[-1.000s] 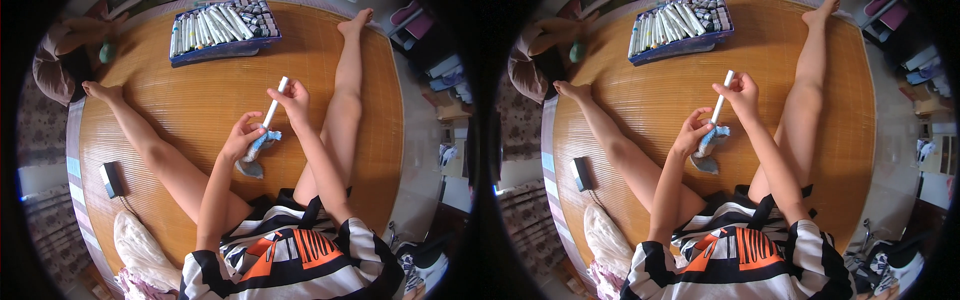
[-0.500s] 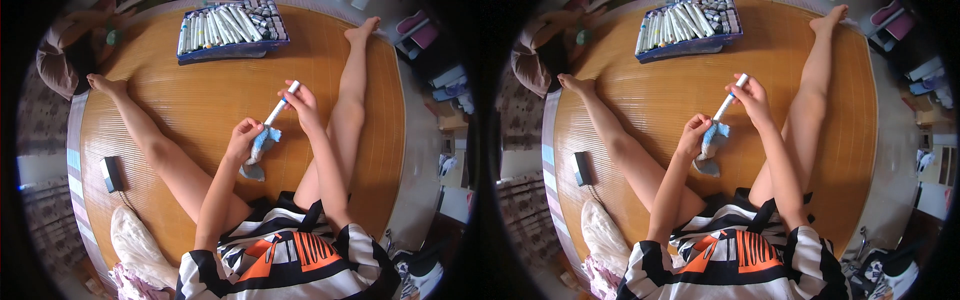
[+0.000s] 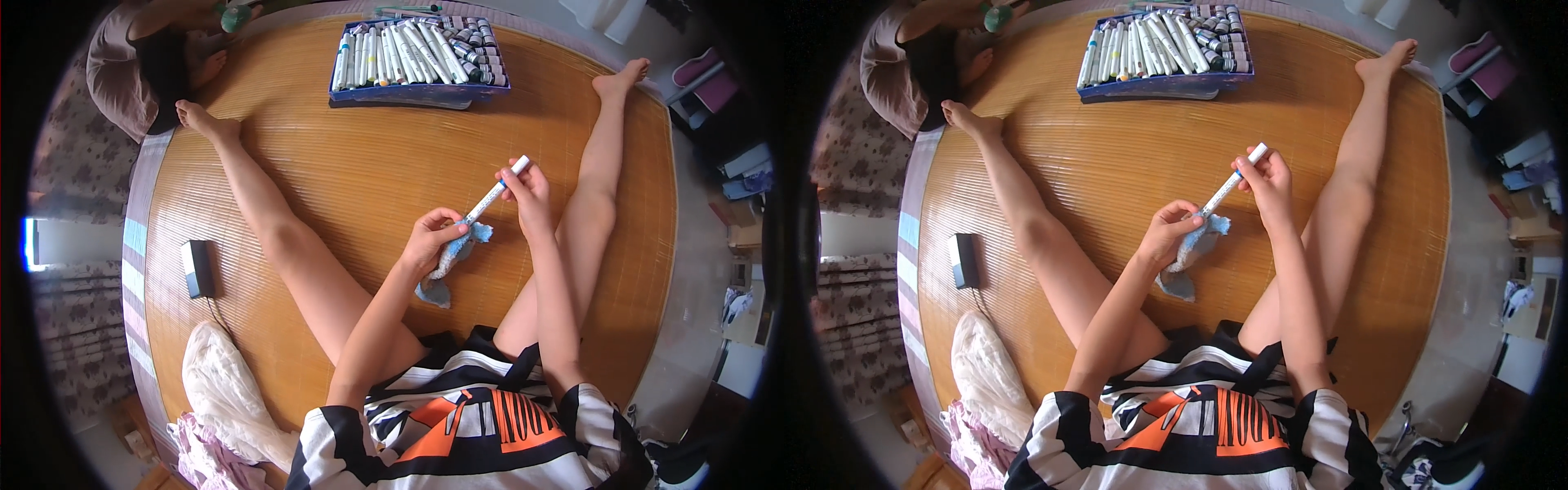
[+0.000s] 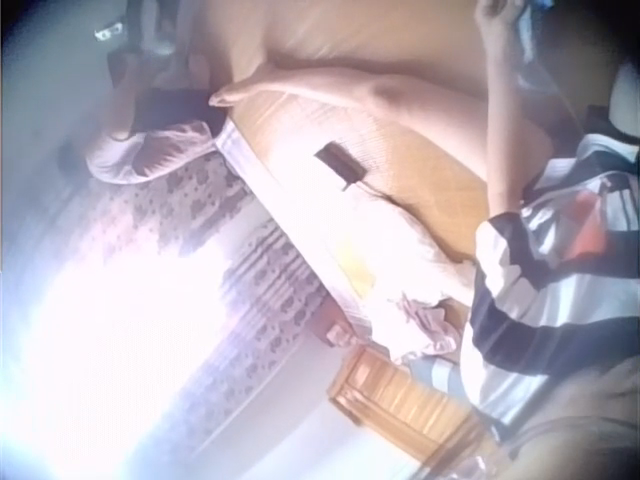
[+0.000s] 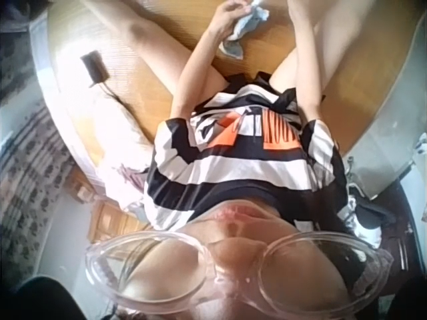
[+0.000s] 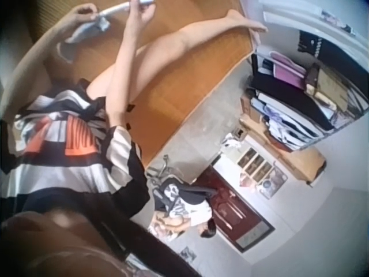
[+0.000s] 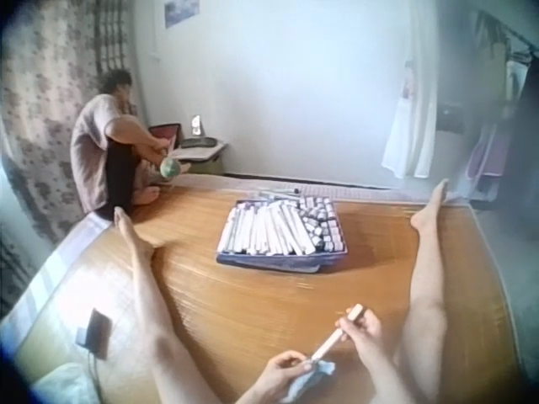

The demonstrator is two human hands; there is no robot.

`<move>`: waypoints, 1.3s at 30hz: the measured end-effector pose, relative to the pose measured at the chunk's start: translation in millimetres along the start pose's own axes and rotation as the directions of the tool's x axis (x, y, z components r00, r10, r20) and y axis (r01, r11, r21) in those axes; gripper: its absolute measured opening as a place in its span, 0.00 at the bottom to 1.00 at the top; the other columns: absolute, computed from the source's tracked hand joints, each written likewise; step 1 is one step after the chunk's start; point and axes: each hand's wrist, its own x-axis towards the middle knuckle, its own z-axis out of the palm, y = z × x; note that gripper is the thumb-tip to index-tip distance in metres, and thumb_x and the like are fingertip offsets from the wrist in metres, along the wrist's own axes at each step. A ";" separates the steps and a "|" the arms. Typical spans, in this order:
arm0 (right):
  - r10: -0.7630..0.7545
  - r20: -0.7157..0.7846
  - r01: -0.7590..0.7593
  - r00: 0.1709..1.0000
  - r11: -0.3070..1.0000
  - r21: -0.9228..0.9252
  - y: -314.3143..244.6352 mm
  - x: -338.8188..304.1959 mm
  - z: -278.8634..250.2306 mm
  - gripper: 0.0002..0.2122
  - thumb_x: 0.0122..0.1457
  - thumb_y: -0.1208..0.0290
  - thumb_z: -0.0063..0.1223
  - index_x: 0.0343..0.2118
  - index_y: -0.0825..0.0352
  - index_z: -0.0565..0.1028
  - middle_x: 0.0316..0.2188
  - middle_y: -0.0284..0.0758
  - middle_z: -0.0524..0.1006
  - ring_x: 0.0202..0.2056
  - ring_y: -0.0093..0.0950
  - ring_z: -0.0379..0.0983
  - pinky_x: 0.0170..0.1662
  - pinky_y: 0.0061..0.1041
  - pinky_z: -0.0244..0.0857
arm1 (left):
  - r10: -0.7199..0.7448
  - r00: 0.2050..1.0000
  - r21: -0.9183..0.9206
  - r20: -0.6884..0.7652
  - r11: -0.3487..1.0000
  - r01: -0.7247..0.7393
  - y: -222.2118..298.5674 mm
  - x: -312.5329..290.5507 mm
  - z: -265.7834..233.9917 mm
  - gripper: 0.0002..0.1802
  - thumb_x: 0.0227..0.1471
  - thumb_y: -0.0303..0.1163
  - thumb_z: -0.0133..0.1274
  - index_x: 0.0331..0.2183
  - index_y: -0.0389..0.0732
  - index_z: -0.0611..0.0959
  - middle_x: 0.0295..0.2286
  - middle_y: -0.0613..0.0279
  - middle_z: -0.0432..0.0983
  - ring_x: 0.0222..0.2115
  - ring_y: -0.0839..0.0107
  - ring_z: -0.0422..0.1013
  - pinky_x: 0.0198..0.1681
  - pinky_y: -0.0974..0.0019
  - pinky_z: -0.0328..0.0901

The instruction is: The person cleans markers by wiping them with a cloth, then sorts and arranges markers from a storage box onto the mat by hand.

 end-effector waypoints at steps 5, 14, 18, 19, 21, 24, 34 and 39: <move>-0.005 -0.050 0.006 0.999 1.000 0.011 0.6 1.1 -1.3 0.07 0.42 0.73 0.46 0.22 0.67 0.62 0.17 0.32 0.67 0.14 0.12 0.58 0.15 0.08 0.51 | 0.034 0.999 0.016 0.002 0.999 -0.034 -6.2 4.5 -0.7 0.07 0.32 0.19 0.48 0.21 0.37 0.69 0.20 0.61 0.67 0.19 0.77 0.65 0.22 0.77 0.62; 0.042 -0.161 -0.024 0.986 0.993 0.111 11.0 4.7 -7.2 0.09 0.40 0.72 0.50 0.17 0.66 0.60 0.13 0.29 0.65 0.10 0.11 0.56 0.11 0.08 0.47 | 0.187 0.982 0.319 0.018 0.930 -0.183 3.7 -1.0 12.1 0.10 0.30 0.17 0.49 0.21 0.38 0.69 0.22 0.64 0.65 0.23 0.78 0.63 0.26 0.78 0.59; 0.051 -0.128 -0.038 0.990 0.994 0.100 7.7 2.4 -2.5 0.08 0.41 0.72 0.48 0.19 0.67 0.61 0.15 0.32 0.67 0.12 0.12 0.58 0.13 0.08 0.50 | 0.428 0.899 0.493 0.094 0.764 -0.415 -6.8 4.3 3.8 0.11 0.29 0.16 0.50 0.21 0.37 0.68 0.22 0.64 0.65 0.23 0.78 0.62 0.26 0.78 0.59; 0.050 -0.131 -0.038 0.990 0.994 0.098 5.7 1.5 -1.1 0.08 0.41 0.72 0.48 0.19 0.67 0.61 0.15 0.32 0.67 0.12 0.12 0.58 0.13 0.08 0.50 | 0.487 0.867 0.505 0.106 0.724 -0.469 -5.8 5.4 3.4 0.11 0.29 0.16 0.50 0.22 0.36 0.68 0.22 0.64 0.64 0.24 0.78 0.62 0.27 0.78 0.58; 0.035 -0.093 -0.025 0.995 0.994 0.108 2.2 -0.3 0.4 0.08 0.42 0.72 0.47 0.24 0.69 0.62 0.18 0.34 0.68 0.14 0.13 0.60 0.16 0.08 0.53 | 0.543 0.831 0.516 0.119 0.681 -0.520 -2.9 3.8 4.2 0.11 0.29 0.16 0.50 0.22 0.36 0.68 0.22 0.64 0.64 0.24 0.78 0.62 0.27 0.78 0.58; 0.021 -0.021 -0.019 1.000 0.993 0.118 1.2 -2.0 -2.2 0.10 0.43 0.74 0.44 0.30 0.70 0.61 0.21 0.36 0.69 0.17 0.15 0.62 0.20 0.09 0.56 | 0.441 0.897 0.459 -0.011 0.799 -0.387 8.0 -1.7 11.0 0.11 0.30 0.17 0.50 0.23 0.36 0.68 0.22 0.65 0.65 0.24 0.79 0.62 0.29 0.78 0.58; 0.013 0.212 -0.030 0.977 0.997 0.076 -4.0 0.3 -10.1 0.07 0.44 0.76 0.42 0.27 0.70 0.62 0.23 0.38 0.69 0.20 0.16 0.63 0.23 0.10 0.57 | 0.237 0.965 0.474 -0.111 0.866 -0.158 15.3 -0.7 6.0 0.08 0.35 0.24 0.48 0.25 0.34 0.70 0.21 0.65 0.67 0.23 0.81 0.62 0.26 0.80 0.58; 0.185 -0.039 -0.184 0.982 0.983 0.026 14.2 6.3 -16.1 0.07 0.41 0.71 0.48 0.19 0.68 0.64 0.16 0.34 0.69 0.14 0.14 0.60 0.15 0.09 0.54 | 0.311 0.946 0.630 -0.089 0.754 -0.188 3.6 4.4 8.7 0.08 0.34 0.23 0.49 0.23 0.34 0.70 0.20 0.64 0.67 0.22 0.81 0.62 0.26 0.80 0.58</move>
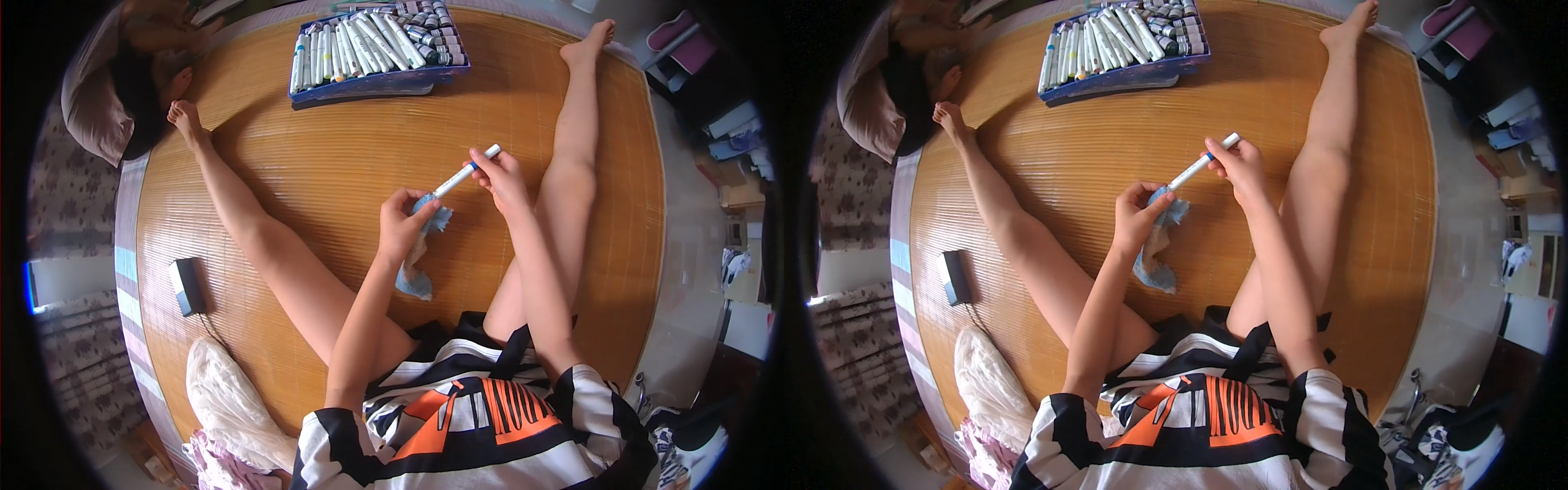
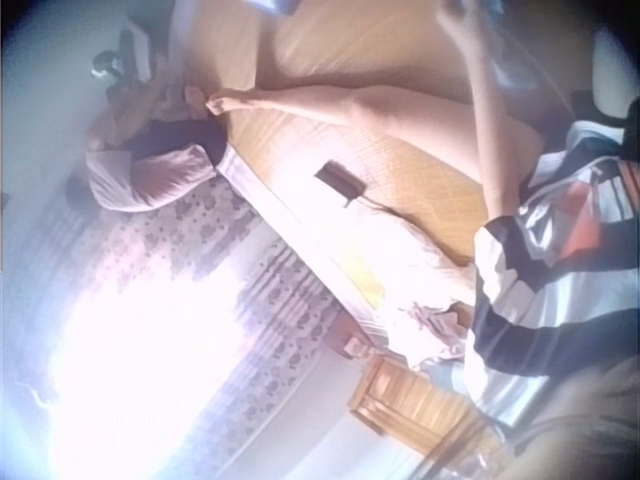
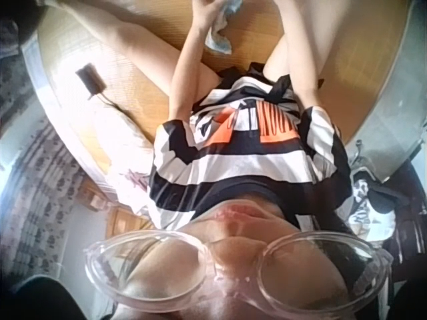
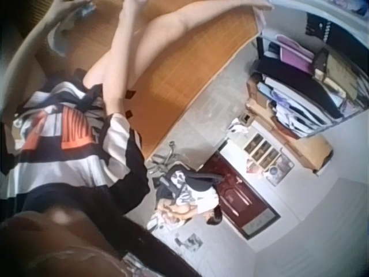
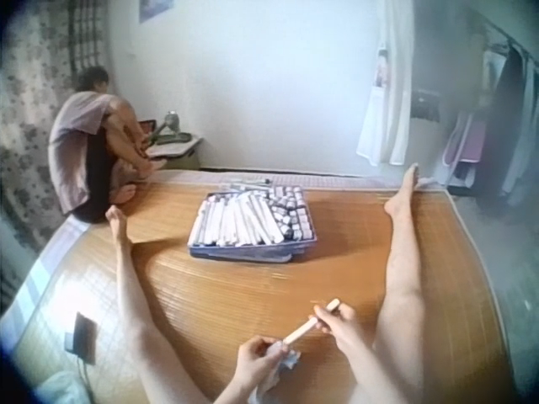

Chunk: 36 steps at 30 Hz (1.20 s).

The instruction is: The person cleans markers by wiping them with a cloth, then sorts and arranges markers from a storage box onto the mat by hand.

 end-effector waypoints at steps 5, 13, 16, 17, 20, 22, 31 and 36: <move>-0.028 -0.152 0.001 0.988 0.985 -0.175 -2.6 -1.0 3.4 0.10 0.38 0.68 0.51 0.15 0.67 0.64 0.11 0.30 0.66 0.10 0.12 0.57 0.10 0.08 0.49 | 0.051 0.999 0.081 0.000 0.995 -0.051 3.4 -6.1 9.1 0.08 0.32 0.21 0.50 0.23 0.33 0.69 0.20 0.64 0.67 0.22 0.81 0.62 0.26 0.81 0.58; 0.043 0.072 -0.038 0.996 0.997 -0.068 2.4 -0.3 4.7 0.08 0.42 0.71 0.47 0.22 0.70 0.64 0.16 0.31 0.67 0.16 0.15 0.63 0.18 0.09 0.58 | 0.123 0.982 0.120 -0.143 0.987 -0.107 -8.4 -5.5 -3.7 0.07 0.34 0.20 0.48 0.22 0.32 0.68 0.20 0.62 0.67 0.22 0.80 0.62 0.25 0.79 0.58; 0.061 0.169 -0.059 0.984 0.998 -0.020 -1.7 -2.4 1.7 0.07 0.43 0.73 0.46 0.23 0.70 0.64 0.19 0.34 0.68 0.19 0.16 0.64 0.21 0.10 0.59 | 0.081 0.991 -0.030 -0.104 0.996 -0.084 -9.2 -3.5 -5.2 0.06 0.36 0.23 0.47 0.24 0.34 0.70 0.20 0.66 0.66 0.21 0.82 0.61 0.24 0.82 0.57; 0.076 0.220 -0.076 0.973 0.997 -0.009 -3.7 -3.3 1.2 0.07 0.43 0.74 0.45 0.25 0.71 0.64 0.21 0.35 0.68 0.21 0.17 0.64 0.23 0.11 0.60 | 0.080 0.991 -0.030 -0.107 0.996 -0.083 -10.3 -3.0 -7.0 0.06 0.36 0.23 0.47 0.24 0.34 0.70 0.20 0.66 0.66 0.21 0.82 0.61 0.24 0.82 0.57; 0.133 0.319 -0.129 0.938 0.991 -0.033 -12.7 -6.7 1.0 0.07 0.43 0.75 0.44 0.27 0.71 0.65 0.23 0.36 0.69 0.24 0.18 0.64 0.26 0.13 0.60 | -0.028 0.994 -0.040 -0.102 0.999 0.024 -12.7 -1.6 -14.0 0.07 0.40 0.28 0.44 0.24 0.34 0.70 0.20 0.67 0.66 0.20 0.82 0.61 0.23 0.82 0.57; 0.146 0.339 -0.142 0.929 0.989 -0.036 -15.1 -7.3 0.4 0.07 0.43 0.75 0.44 0.26 0.71 0.66 0.24 0.36 0.69 0.25 0.18 0.64 0.26 0.13 0.60 | -0.126 0.991 -0.133 -0.048 0.984 0.119 -11.1 -1.2 -17.9 0.09 0.41 0.30 0.43 0.25 0.33 0.70 0.20 0.67 0.66 0.20 0.82 0.62 0.23 0.82 0.57; 0.110 -0.032 -0.114 0.993 0.984 -0.139 -6.0 -5.1 8.8 0.12 0.40 0.64 0.49 0.14 0.68 0.67 0.12 0.31 0.67 0.13 0.14 0.61 0.16 0.08 0.56 | 0.060 0.998 -0.111 -0.027 0.992 -0.063 -5.3 -7.2 -1.0 0.08 0.34 0.21 0.48 0.24 0.34 0.69 0.22 0.64 0.66 0.23 0.81 0.62 0.27 0.80 0.58; 0.033 -0.147 -0.061 0.989 0.980 -0.187 -3.7 -5.4 9.1 0.15 0.39 0.58 0.48 0.11 0.66 0.66 0.08 0.29 0.64 0.10 0.14 0.59 0.12 0.08 0.52 | 0.002 0.999 0.039 -0.046 0.999 0.000 4.7 -8.2 0.1 0.09 0.32 0.21 0.50 0.23 0.33 0.69 0.21 0.61 0.67 0.23 0.79 0.63 0.26 0.79 0.59</move>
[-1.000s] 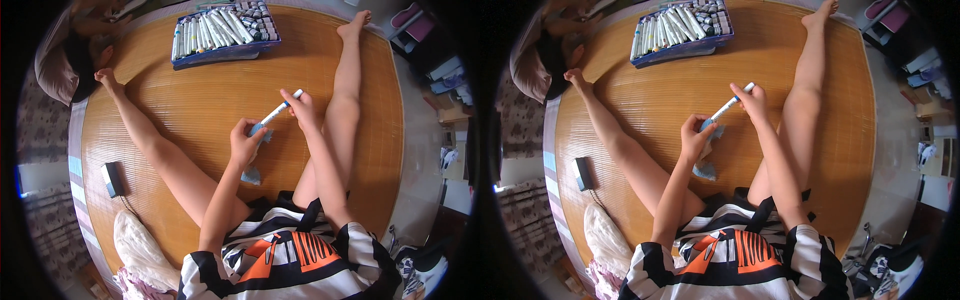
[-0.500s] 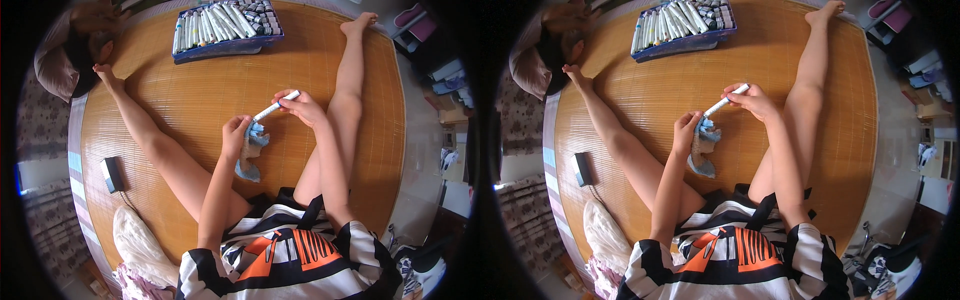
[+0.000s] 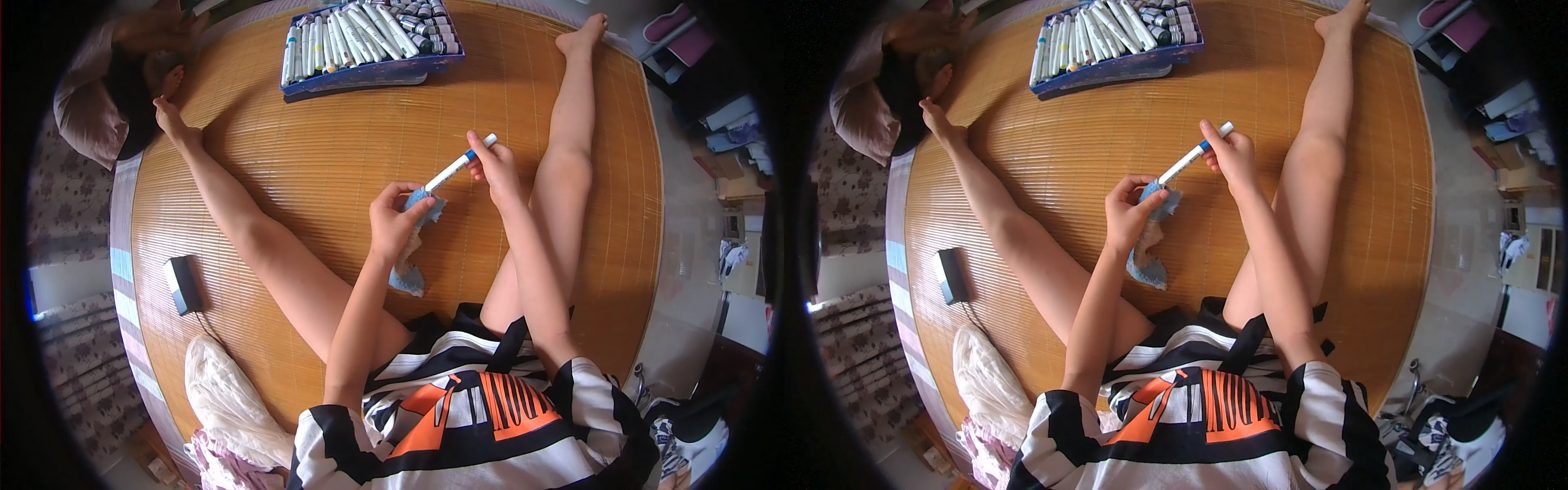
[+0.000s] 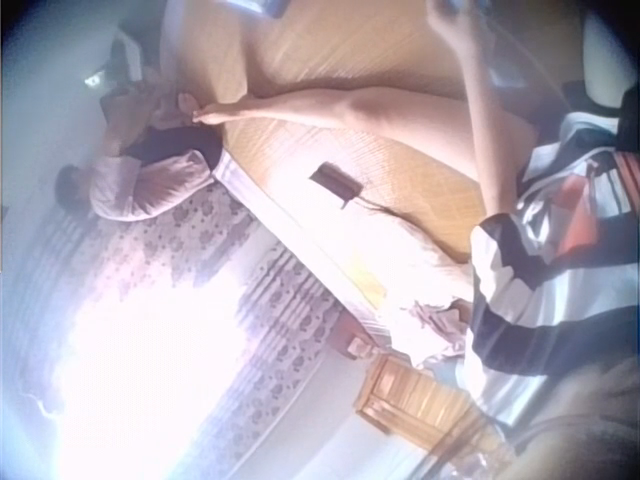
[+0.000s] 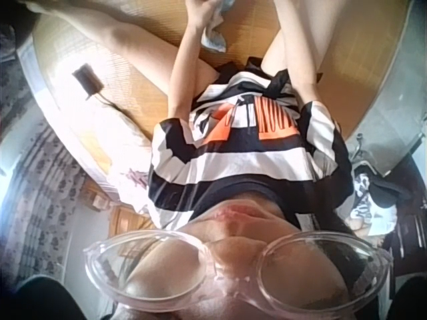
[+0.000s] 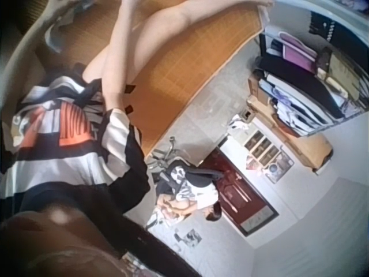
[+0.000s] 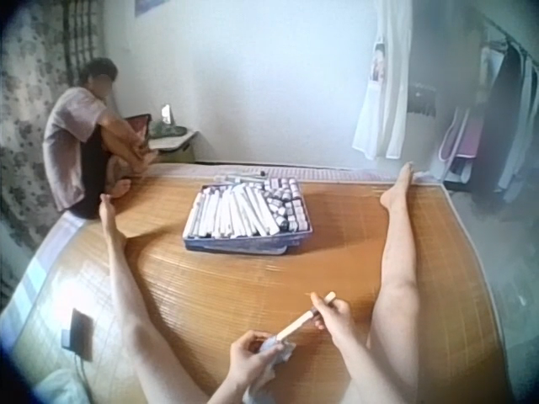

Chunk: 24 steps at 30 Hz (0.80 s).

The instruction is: The person cleans markers by wiping them with a cloth, then sorts and arranges markers from a storage box onto the mat by hand.

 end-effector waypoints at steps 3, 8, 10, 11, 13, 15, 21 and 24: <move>-0.024 0.000 0.024 1.000 0.996 0.087 5.5 3.9 -1.0 0.16 0.40 0.57 0.46 0.11 0.66 0.65 0.08 0.29 0.64 0.10 0.14 0.58 0.13 0.09 0.52 | 0.139 0.990 0.112 -0.025 0.985 -0.135 -1.2 -0.3 -2.4 0.09 0.31 0.21 0.51 0.22 0.33 0.70 0.20 0.61 0.68 0.23 0.78 0.64 0.26 0.79 0.59; 0.112 -0.016 -0.103 0.994 0.948 0.300 8.0 10.7 -6.0 0.15 0.41 0.57 0.45 0.12 0.65 0.66 0.10 0.29 0.65 0.11 0.14 0.58 0.14 0.10 0.52 | 0.248 0.969 0.013 0.000 0.969 -0.248 0.7 -4.5 -9.5 0.08 0.32 0.19 0.49 0.22 0.32 0.69 0.23 0.60 0.68 0.24 0.78 0.64 0.28 0.79 0.59; 0.077 0.014 -0.078 0.997 0.966 0.248 8.6 10.3 -6.9 0.14 0.41 0.57 0.46 0.12 0.64 0.66 0.09 0.28 0.65 0.10 0.15 0.57 0.15 0.10 0.52 | 0.253 0.967 -0.048 0.012 0.967 -0.252 2.4 -4.8 -9.9 0.07 0.32 0.17 0.48 0.22 0.32 0.69 0.23 0.60 0.67 0.25 0.78 0.63 0.29 0.78 0.59; 0.104 0.041 -0.110 0.994 0.970 0.217 9.1 10.1 -5.4 0.14 0.41 0.57 0.46 0.12 0.64 0.67 0.09 0.28 0.65 0.10 0.15 0.58 0.15 0.10 0.52 | 0.257 0.966 -0.073 0.021 0.964 -0.255 2.7 -4.5 -10.1 0.07 0.31 0.17 0.49 0.21 0.33 0.69 0.23 0.60 0.67 0.25 0.78 0.63 0.29 0.78 0.59; 0.132 0.070 -0.143 0.989 0.972 0.185 9.3 9.0 -2.4 0.14 0.41 0.57 0.46 0.12 0.64 0.67 0.09 0.28 0.64 0.10 0.14 0.58 0.15 0.10 0.52 | 0.262 0.965 -0.098 0.027 0.961 -0.258 1.4 -2.8 -12.0 0.07 0.31 0.17 0.49 0.21 0.33 0.69 0.23 0.60 0.67 0.25 0.77 0.63 0.29 0.78 0.59; 0.143 0.061 -0.152 0.988 0.971 0.184 8.0 7.6 0.7 0.14 0.41 0.58 0.46 0.12 0.64 0.66 0.09 0.27 0.64 0.10 0.14 0.58 0.15 0.10 0.52 | 0.357 0.929 -0.037 0.099 0.934 -0.355 -2.8 0.5 -15.9 0.08 0.29 0.17 0.51 0.20 0.33 0.70 0.21 0.62 0.67 0.24 0.77 0.63 0.28 0.78 0.59; 0.101 0.198 -0.113 0.975 0.992 0.053 -2.5 4.4 3.9 0.13 0.42 0.61 0.45 0.11 0.64 0.65 0.08 0.27 0.63 0.10 0.14 0.56 0.14 0.10 0.51 | 0.197 0.928 0.055 0.315 0.973 -0.226 1.2 -2.2 -22.8 0.09 0.26 0.25 0.55 0.18 0.36 0.72 0.17 0.64 0.68 0.20 0.78 0.64 0.24 0.78 0.59; 0.054 0.219 -0.048 0.974 0.998 -0.032 -11.2 2.1 8.3 0.12 0.42 0.63 0.44 0.10 0.64 0.64 0.07 0.26 0.62 0.09 0.13 0.55 0.13 0.10 0.49 | 0.238 0.902 0.233 0.361 0.913 -0.334 13.4 -7.0 -20.9 0.12 0.24 0.28 0.56 0.17 0.36 0.72 0.17 0.62 0.68 0.19 0.76 0.65 0.23 0.76 0.60</move>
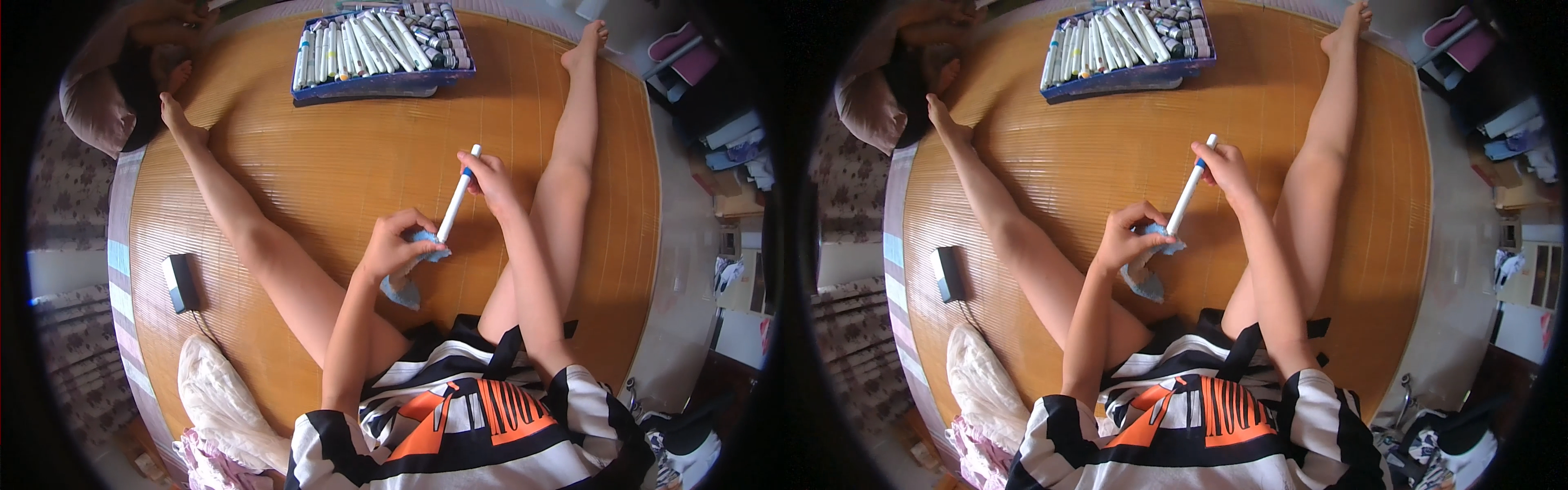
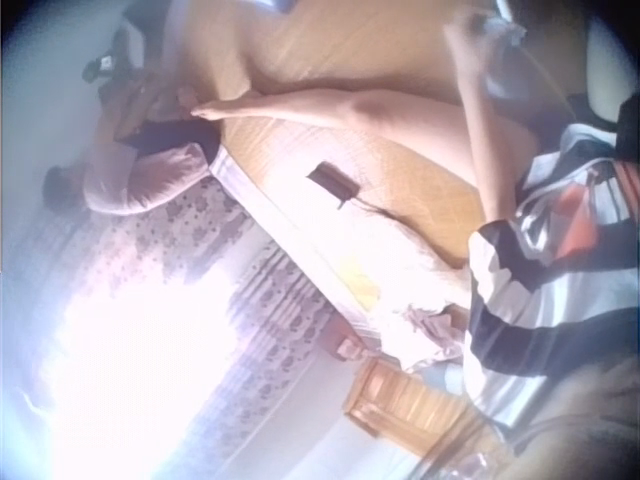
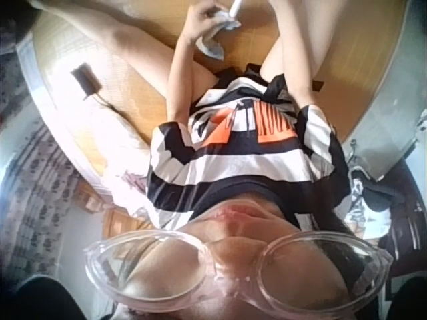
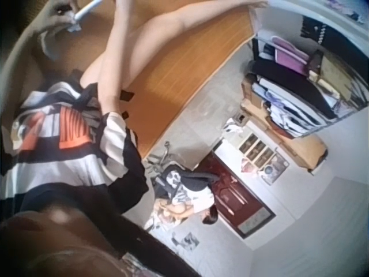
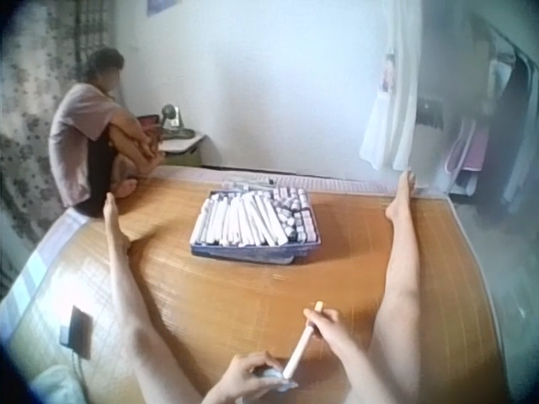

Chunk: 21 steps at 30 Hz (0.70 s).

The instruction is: The person cleans markers by wiping them with a cloth, then sorts and arranges markers from a storage box onto the mat by hand.

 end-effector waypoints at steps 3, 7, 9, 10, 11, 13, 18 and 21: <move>-0.112 0.010 0.111 0.994 0.993 0.038 -9.1 -2.6 -1.9 0.12 0.43 0.66 0.42 0.08 0.64 0.62 0.05 0.26 0.59 0.08 0.13 0.52 0.11 0.11 0.45 | 0.025 0.997 -0.018 -0.075 0.999 -0.026 3.3 -2.0 -4.5 0.11 0.25 0.27 0.55 0.19 0.36 0.72 0.17 0.62 0.68 0.19 0.75 0.65 0.24 0.76 0.60; -0.177 0.109 0.156 0.978 0.972 0.173 -15.5 -4.6 -9.4 0.15 0.43 0.65 0.40 0.05 0.63 0.59 0.03 0.26 0.57 0.06 0.14 0.50 0.10 0.12 0.42 | -0.012 0.994 0.404 -0.105 0.913 0.053 0.5 5.1 -11.1 0.14 0.27 0.27 0.54 0.25 0.37 0.71 0.27 0.58 0.66 0.31 0.70 0.62 0.34 0.72 0.57; -0.198 0.000 0.198 0.980 0.980 0.017 -15.4 -7.4 -2.3 0.15 0.44 0.64 0.41 0.06 0.63 0.60 0.04 0.25 0.58 0.07 0.14 0.52 0.10 0.12 0.43 | 0.061 0.992 0.597 -0.107 0.802 0.015 -0.9 6.0 -13.5 0.18 0.32 0.29 0.51 0.31 0.37 0.69 0.37 0.56 0.58 0.41 0.64 0.52 0.40 0.67 0.52; -0.219 -0.055 0.215 0.974 0.975 -0.062 -11.5 -4.1 -2.2 0.15 0.44 0.63 0.43 0.06 0.63 0.60 0.05 0.24 0.58 0.07 0.13 0.52 0.10 0.12 0.44 | 0.076 0.992 0.595 -0.105 0.804 0.001 1.7 10.2 -11.2 0.18 0.32 0.29 0.51 0.31 0.37 0.69 0.37 0.56 0.58 0.41 0.64 0.52 0.40 0.67 0.52; -0.242 -0.046 0.237 0.969 0.968 -0.087 -8.9 -2.7 1.4 0.15 0.44 0.62 0.43 0.07 0.64 0.60 0.05 0.24 0.58 0.08 0.13 0.52 0.11 0.12 0.44 | 0.069 0.990 0.431 -0.126 0.902 -0.008 2.1 12.4 -11.0 0.18 0.34 0.30 0.49 0.33 0.36 0.67 0.37 0.56 0.59 0.41 0.65 0.53 0.40 0.67 0.52; -0.251 -0.008 0.247 0.968 0.957 -0.149 -8.8 -4.5 12.5 0.16 0.44 0.61 0.43 0.07 0.64 0.60 0.05 0.24 0.58 0.09 0.12 0.52 0.12 0.12 0.44 | -0.175 0.982 -0.155 -0.075 0.975 0.162 10.0 13.5 -9.2 0.20 0.40 0.32 0.43 0.37 0.33 0.63 0.38 0.56 0.58 0.38 0.69 0.57 0.38 0.69 0.54; -0.293 0.237 0.308 0.926 0.951 -0.029 -20.0 -13.3 41.4 0.12 0.39 0.67 0.51 0.23 0.71 0.66 0.13 0.27 0.65 0.16 0.13 0.59 0.18 0.11 0.52 | -0.173 0.953 -0.415 0.248 0.870 0.266 9.7 19.9 -3.4 0.09 0.44 0.31 0.37 0.27 0.34 0.65 0.14 0.65 0.64 0.15 0.80 0.61 0.20 0.78 0.57; -0.285 0.288 0.294 0.914 0.956 0.012 -26.3 -15.8 32.1 0.15 0.39 0.68 0.51 0.29 0.71 0.66 0.16 0.29 0.66 0.19 0.15 0.61 0.22 0.12 0.55 | -0.284 0.943 -0.446 0.176 0.831 0.334 20.7 28.9 -12.4 0.11 0.45 0.33 0.35 0.27 0.35 0.65 0.13 0.66 0.62 0.15 0.78 0.60 0.20 0.78 0.57</move>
